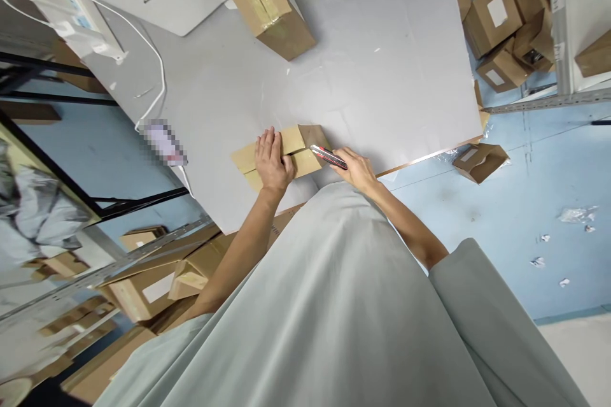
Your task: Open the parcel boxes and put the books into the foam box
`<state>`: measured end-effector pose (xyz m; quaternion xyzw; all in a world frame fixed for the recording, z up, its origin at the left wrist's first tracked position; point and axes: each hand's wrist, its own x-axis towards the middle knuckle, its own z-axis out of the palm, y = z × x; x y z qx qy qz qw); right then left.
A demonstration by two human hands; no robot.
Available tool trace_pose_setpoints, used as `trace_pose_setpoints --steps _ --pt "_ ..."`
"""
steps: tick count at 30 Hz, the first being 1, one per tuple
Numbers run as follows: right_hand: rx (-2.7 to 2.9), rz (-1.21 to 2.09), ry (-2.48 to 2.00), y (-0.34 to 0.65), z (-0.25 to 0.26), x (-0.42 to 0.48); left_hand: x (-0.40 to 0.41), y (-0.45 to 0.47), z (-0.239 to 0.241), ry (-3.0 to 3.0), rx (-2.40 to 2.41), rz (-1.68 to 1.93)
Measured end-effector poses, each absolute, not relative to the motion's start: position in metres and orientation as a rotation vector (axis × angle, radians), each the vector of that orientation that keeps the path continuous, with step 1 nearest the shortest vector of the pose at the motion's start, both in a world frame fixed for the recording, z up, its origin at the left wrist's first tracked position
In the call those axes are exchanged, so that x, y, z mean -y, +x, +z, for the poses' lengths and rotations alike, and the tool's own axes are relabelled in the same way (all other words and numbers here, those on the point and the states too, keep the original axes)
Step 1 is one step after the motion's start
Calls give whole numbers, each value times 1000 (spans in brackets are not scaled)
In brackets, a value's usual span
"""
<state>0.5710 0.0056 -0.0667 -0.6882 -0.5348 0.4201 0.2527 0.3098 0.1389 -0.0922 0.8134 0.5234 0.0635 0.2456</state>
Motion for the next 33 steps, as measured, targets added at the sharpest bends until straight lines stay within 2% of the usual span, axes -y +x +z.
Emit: trace_pose_setpoints --steps 9,16,22,28,33 --pt "1470 1145 -1923 566 -58 42 -137 313 -89 2231 -1390 203" --pt "932 919 -2096 560 -69 61 -157 317 -56 2235 -1329 99" --pt "746 997 -2026 549 -73 56 -197 276 -29 1959 -1795 -44" --pt "738 1146 -1944 533 -66 40 -188 214 -51 1391 -2092 32" --pt "699 1324 -1880 517 -61 17 -153 201 -73 1755 -2031 340"
